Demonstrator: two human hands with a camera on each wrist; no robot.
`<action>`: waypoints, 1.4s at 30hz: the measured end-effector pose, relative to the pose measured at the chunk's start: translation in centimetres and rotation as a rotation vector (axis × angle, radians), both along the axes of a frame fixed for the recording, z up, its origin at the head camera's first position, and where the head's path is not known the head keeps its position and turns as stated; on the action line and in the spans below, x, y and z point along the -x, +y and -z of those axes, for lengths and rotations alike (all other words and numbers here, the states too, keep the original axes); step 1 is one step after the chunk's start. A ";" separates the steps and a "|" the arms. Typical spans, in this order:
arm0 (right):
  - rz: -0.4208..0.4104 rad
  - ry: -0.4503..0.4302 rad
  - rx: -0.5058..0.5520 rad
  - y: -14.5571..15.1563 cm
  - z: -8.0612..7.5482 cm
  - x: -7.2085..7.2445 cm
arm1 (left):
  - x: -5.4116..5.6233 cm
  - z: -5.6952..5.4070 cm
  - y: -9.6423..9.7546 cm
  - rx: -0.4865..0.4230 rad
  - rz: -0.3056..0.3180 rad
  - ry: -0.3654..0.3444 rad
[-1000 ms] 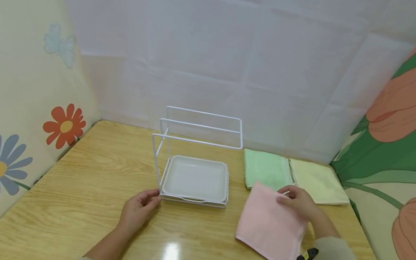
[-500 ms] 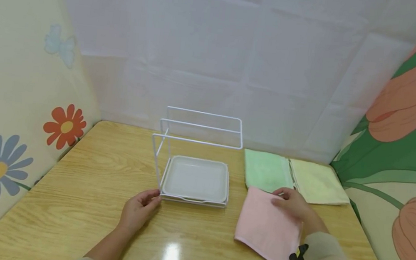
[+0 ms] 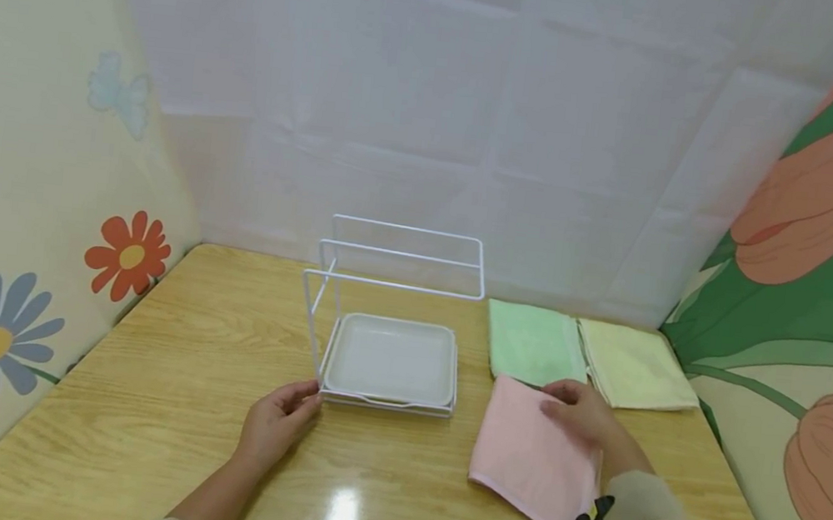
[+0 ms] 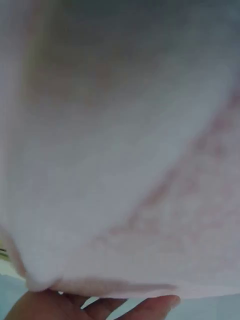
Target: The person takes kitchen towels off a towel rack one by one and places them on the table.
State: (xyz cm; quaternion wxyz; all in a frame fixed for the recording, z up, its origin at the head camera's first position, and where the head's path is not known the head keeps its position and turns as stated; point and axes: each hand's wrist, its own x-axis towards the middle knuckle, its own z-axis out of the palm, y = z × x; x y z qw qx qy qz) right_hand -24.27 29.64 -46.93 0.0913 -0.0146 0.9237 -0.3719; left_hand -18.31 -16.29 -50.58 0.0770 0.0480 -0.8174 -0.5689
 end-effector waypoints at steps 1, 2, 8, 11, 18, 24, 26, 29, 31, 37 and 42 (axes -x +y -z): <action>0.003 0.013 0.007 0.0 -0.1 -0.2 | 0.0 -0.1 0.0 0.004 -0.001 -0.004; 0.003 0.028 0.016 0.0 -0.2 -0.3 | 0.0 -0.1 0.0 0.008 -0.002 -0.006; 0.027 0.118 -0.018 -1.2 -1.3 -2.6 | 0.0 -0.2 -0.1 0.032 -0.003 -0.001; 0.064 0.173 -0.056 -2.5 -1.7 -4.2 | 0.1 -0.1 -0.2 0.027 -0.007 0.009; 0.105 0.102 -0.216 -5.7 -1.3 -6.8 | 0.1 -0.2 -0.2 0.020 -0.005 0.010; 0.136 -0.109 -0.250 -7.3 -0.6 -7.8 | 0.1 -0.2 -0.2 0.021 -0.002 0.012; 0.141 -0.144 -0.246 -7.6 -0.3 -7.9 | 0.1 -0.1 -0.1 0.021 -0.002 0.014; 0.125 -0.158 -0.268 -7.6 0.0 -8.0 | 0.2 0.0 -0.1 0.018 -0.002 0.017; 0.102 -0.149 -0.291 -7.3 0.4 -7.9 | 0.2 0.1 0.0 0.015 -0.003 0.022; 0.003 -0.071 -0.369 -5.5 1.3 -7.2 | 0.1 0.1 0.0 0.015 -0.003 0.030; -0.066 -0.046 -0.378 -4.2 1.3 -6.7 | 0.2 0.2 0.1 0.004 -0.003 0.024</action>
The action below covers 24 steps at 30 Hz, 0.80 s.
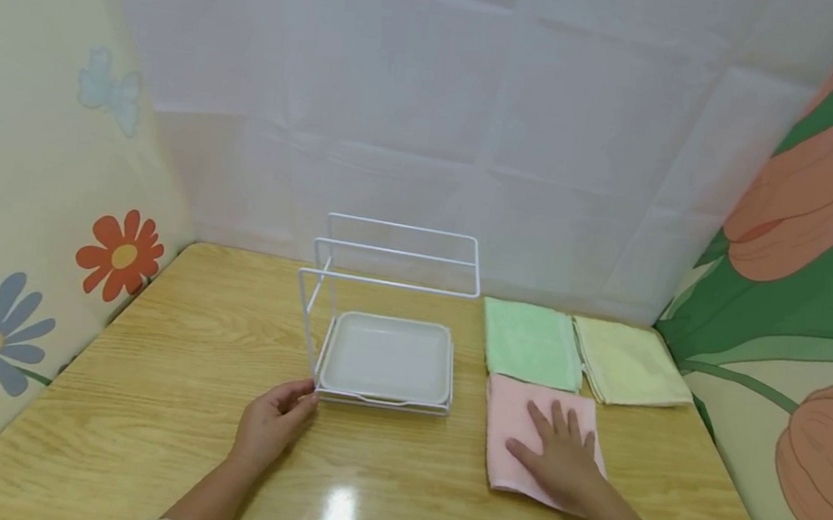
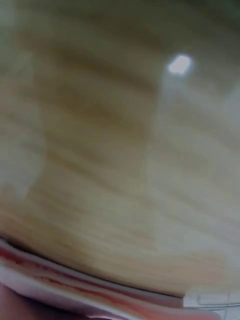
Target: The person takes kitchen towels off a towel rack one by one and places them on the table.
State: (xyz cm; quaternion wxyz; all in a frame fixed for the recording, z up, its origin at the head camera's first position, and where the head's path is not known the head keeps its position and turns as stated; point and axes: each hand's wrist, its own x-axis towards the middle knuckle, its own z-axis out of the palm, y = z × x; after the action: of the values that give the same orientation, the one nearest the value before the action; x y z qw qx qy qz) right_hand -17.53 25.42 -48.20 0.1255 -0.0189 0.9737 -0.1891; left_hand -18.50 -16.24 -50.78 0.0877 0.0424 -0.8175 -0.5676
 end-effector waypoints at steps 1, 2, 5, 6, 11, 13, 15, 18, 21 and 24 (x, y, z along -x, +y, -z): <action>-0.011 0.003 0.001 0.2 -0.1 0.1 | 0.0 0.0 0.0 -0.001 0.000 -0.002; -0.021 0.006 -0.004 0.3 -0.1 0.1 | 0.0 0.0 0.0 0.001 0.001 -0.003; -0.040 0.009 -0.008 0.7 -0.2 0.1 | -0.1 -0.1 0.0 0.008 0.004 -0.008; -0.045 0.009 -0.009 0.8 -0.3 0.1 | -0.2 -0.1 0.0 0.011 0.005 -0.009; -0.056 0.008 -0.007 1.0 -0.3 0.4 | -0.1 -0.2 -0.1 0.027 -0.001 -0.014; -0.059 0.009 -0.007 1.2 -0.3 0.6 | 0.0 -0.2 -0.1 0.032 -0.005 -0.011; -0.060 0.010 -0.002 1.2 -0.2 0.7 | 0.0 -0.1 -0.1 0.032 -0.007 -0.009; -0.058 0.007 0.002 1.3 0.0 0.8 | 0.1 0.0 -0.1 0.029 -0.007 -0.008; -0.057 0.003 -0.002 1.3 0.0 0.9 | 0.1 0.0 -0.2 0.014 -0.001 -0.009; -0.057 0.010 0.014 1.3 -0.4 0.8 | 0.0 0.0 -0.2 -0.025 0.012 -0.016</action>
State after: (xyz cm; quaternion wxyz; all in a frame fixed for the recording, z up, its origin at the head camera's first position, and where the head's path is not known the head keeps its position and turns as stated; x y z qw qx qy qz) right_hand -18.33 26.74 -47.82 0.1258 -0.0487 0.9721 -0.1919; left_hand -18.50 -16.40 -50.80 0.0770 0.0432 -0.8114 -0.5778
